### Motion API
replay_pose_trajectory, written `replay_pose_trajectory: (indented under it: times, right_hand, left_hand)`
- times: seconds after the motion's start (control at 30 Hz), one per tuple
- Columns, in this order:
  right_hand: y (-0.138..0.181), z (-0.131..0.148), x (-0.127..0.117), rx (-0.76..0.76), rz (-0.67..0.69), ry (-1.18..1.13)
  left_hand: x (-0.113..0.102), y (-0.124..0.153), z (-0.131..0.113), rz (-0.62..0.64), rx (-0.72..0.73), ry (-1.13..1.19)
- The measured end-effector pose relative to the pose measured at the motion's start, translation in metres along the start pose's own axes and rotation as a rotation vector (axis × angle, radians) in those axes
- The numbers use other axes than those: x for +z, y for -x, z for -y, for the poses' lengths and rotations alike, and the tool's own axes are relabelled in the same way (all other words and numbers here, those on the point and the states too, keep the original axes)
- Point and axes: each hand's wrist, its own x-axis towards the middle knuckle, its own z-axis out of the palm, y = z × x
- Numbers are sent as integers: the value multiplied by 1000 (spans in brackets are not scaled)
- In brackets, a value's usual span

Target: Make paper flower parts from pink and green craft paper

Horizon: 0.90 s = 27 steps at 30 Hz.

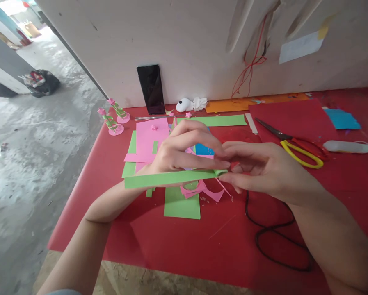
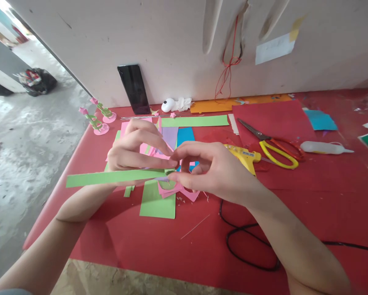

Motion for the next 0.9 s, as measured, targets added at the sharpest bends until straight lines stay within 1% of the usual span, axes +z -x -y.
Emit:
replay_pose_trajectory:
  times: [0.1, 0.2, 0.37, 0.53, 0.9]
  right_hand:
    - [0, 0, 6, -80, -26, -83]
    - [0, 1, 10, -146, -62, -84]
    - [0, 1, 10, -151, -77, -38]
    - [1, 1, 11, -195, -98, 6]
    - [-4, 0, 13, -217, -95, 60]
  left_hand:
    - [2, 0, -1, -76, -17, -19]
    - [5, -1, -2, -139, -61, -55]
    - [6, -1, -2, -115, -48, -39]
    - [4, 0, 0, -52, 5, -37]
    - [9, 0, 0, -98, 51, -47]
